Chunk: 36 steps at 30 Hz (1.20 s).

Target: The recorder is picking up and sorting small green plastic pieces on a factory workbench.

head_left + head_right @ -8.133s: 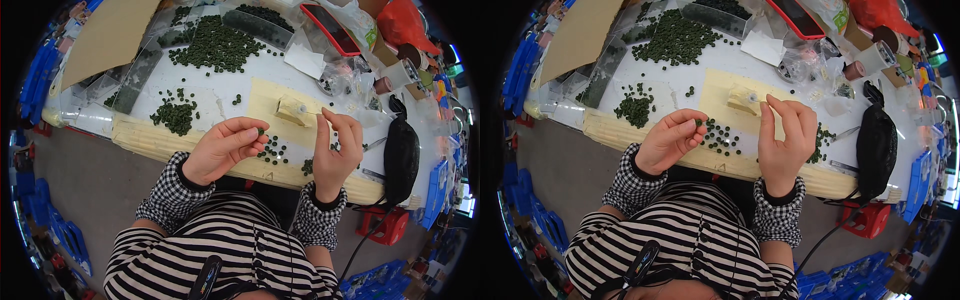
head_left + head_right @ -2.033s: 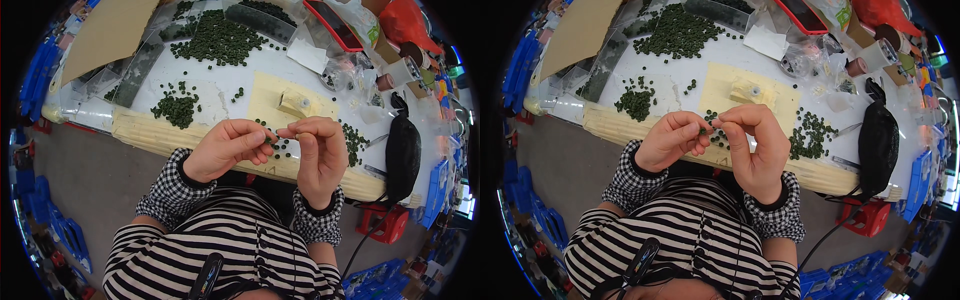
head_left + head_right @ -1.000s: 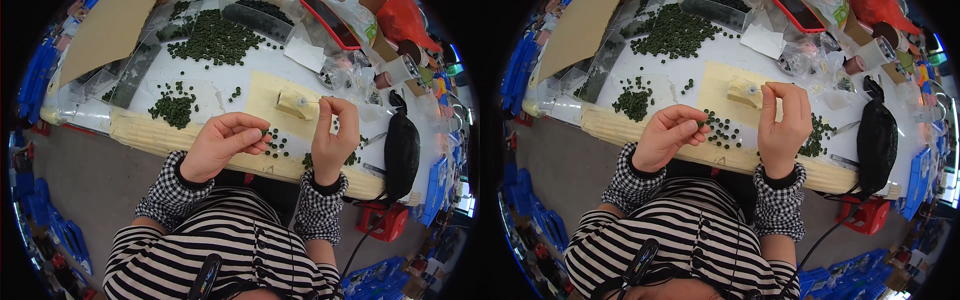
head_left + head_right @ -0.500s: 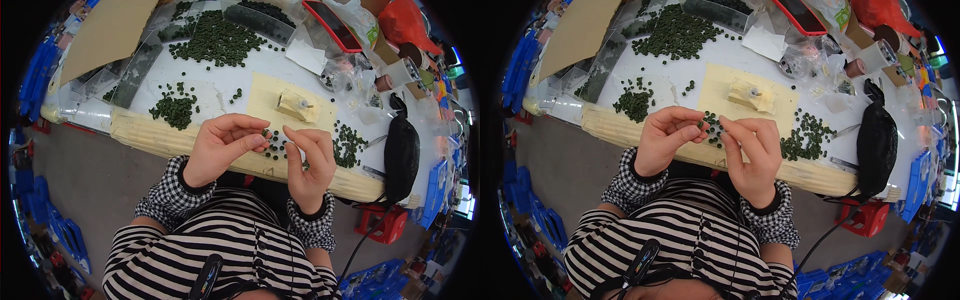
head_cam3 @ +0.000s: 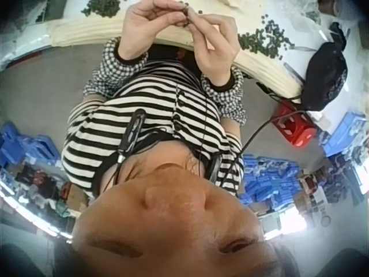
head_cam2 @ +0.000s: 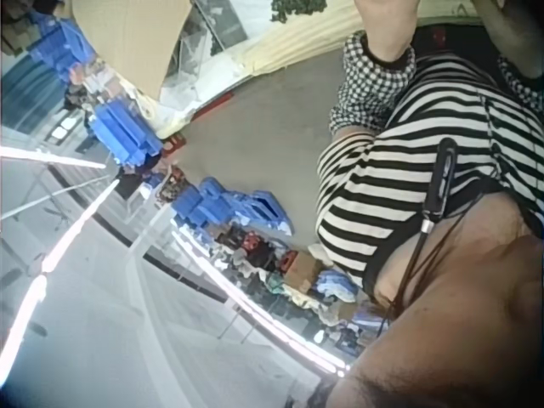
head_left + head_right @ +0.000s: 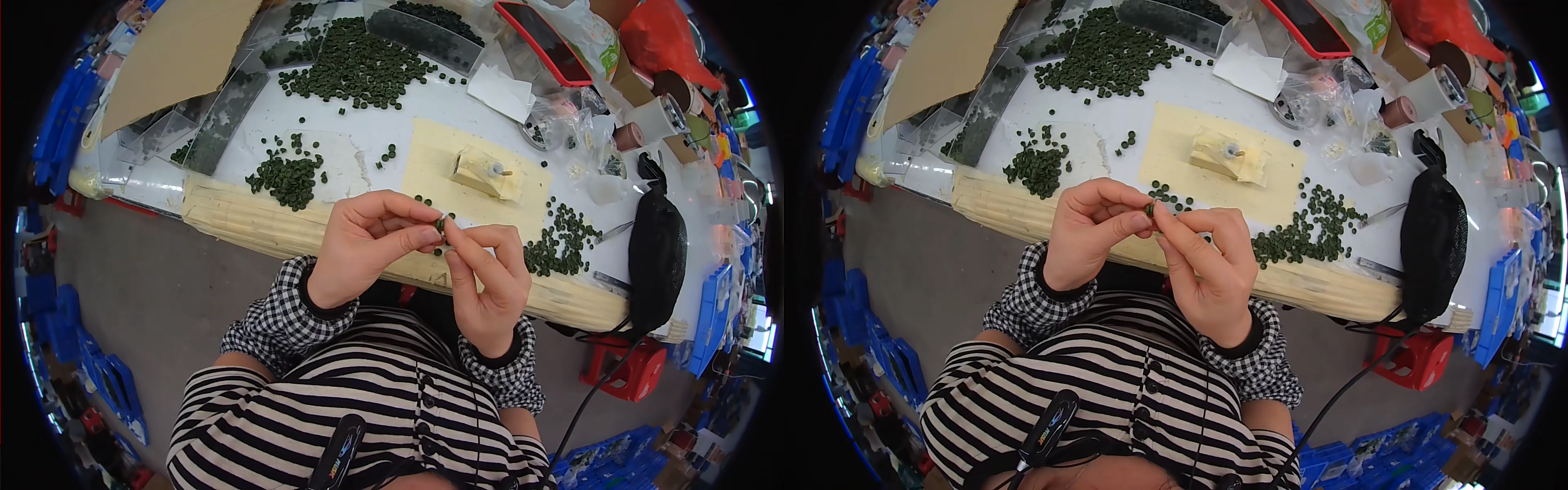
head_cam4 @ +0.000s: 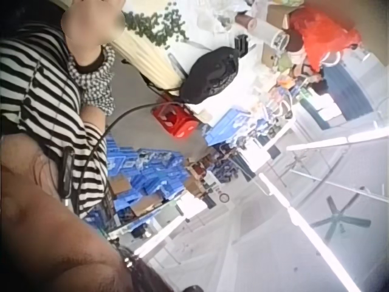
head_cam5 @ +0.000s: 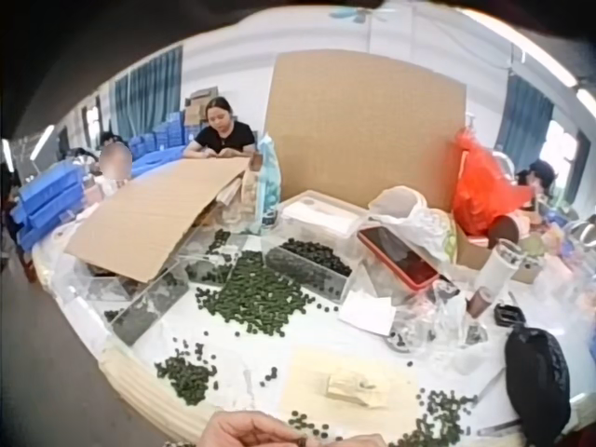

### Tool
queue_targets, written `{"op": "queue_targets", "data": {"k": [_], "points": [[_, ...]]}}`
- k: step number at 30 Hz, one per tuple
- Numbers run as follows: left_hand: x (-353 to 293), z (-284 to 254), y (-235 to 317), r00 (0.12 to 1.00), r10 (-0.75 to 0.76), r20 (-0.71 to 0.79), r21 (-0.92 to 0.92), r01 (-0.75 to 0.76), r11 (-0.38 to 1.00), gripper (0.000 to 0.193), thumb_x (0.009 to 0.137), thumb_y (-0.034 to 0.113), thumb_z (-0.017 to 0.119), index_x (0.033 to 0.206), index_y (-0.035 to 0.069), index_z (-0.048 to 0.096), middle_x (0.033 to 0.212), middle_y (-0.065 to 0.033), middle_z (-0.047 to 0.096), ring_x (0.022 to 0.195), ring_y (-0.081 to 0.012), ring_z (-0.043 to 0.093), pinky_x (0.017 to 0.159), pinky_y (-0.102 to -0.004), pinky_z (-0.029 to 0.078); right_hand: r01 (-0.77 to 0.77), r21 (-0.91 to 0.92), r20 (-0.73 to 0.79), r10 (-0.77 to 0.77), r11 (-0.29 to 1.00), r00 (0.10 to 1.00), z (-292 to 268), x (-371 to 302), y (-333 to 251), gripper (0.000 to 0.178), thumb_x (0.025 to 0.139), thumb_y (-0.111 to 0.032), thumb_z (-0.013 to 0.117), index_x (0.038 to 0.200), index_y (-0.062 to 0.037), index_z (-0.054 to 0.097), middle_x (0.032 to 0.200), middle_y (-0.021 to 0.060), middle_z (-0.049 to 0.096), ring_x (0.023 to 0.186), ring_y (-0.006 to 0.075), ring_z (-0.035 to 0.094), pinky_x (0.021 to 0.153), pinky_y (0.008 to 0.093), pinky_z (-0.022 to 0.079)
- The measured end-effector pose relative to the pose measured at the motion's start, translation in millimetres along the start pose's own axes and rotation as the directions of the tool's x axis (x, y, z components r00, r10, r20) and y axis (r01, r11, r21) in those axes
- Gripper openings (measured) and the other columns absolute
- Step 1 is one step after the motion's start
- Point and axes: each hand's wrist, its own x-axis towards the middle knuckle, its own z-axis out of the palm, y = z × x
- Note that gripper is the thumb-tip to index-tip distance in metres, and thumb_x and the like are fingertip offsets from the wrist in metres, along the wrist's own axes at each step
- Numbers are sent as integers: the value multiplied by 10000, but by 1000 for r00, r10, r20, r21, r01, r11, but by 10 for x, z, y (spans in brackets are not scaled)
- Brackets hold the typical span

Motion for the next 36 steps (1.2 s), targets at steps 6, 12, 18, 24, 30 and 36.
{"op": "queue_targets", "data": {"k": [6,12,18,24,30,36], "points": [[-15,40,25,1000,14,-22,75,-12,997,192,900,-54,630,1088,-61,664,995,-128,697,895,-151,680,822,-256,573,-7,26,-2,7,1000,1000,-11,-8,13,346,765,24,729,1106,-36,723,874,58,629,775,213,552,679,305,461],[-22,49,12,993,119,-6,116,-118,986,170,900,-80,611,1055,-63,678,982,-134,692,897,-162,679,820,-262,574,28,57,21,-29,998,999,-12,8,15,360,756,36,726,1106,-45,725,866,49,642,767,208,556,685,304,460],[-45,39,17,989,144,26,130,-146,981,175,903,-91,599,1056,-64,677,981,-134,685,896,-167,673,817,-264,567,77,50,55,-79,996,995,-44,23,43,388,735,43,735,1111,-53,725,866,39,646,762,205,560,680,306,461],[-43,48,29,990,140,25,108,-142,984,174,906,-78,605,1065,-60,673,972,-127,686,902,-160,669,822,-262,564,57,69,45,-60,996,997,-25,7,38,369,759,37,729,1117,-51,721,884,41,649,771,203,564,690,303,460],[-40,76,57,993,120,15,90,-121,989,169,905,-56,624,1068,-71,662,975,-129,689,887,-148,671,810,-253,565,21,110,24,-24,994,999,-31,-18,27,349,786,29,713,1127,-44,716,905,47,652,784,199,568,704,297,453],[-43,74,64,993,116,20,100,-117,988,166,904,-50,628,1065,-68,666,973,-126,692,879,-145,671,800,-251,566,70,74,29,-72,995,997,-41,0,30,357,770,26,720,1121,-44,719,887,41,651,768,194,570,693,296,452]]}}
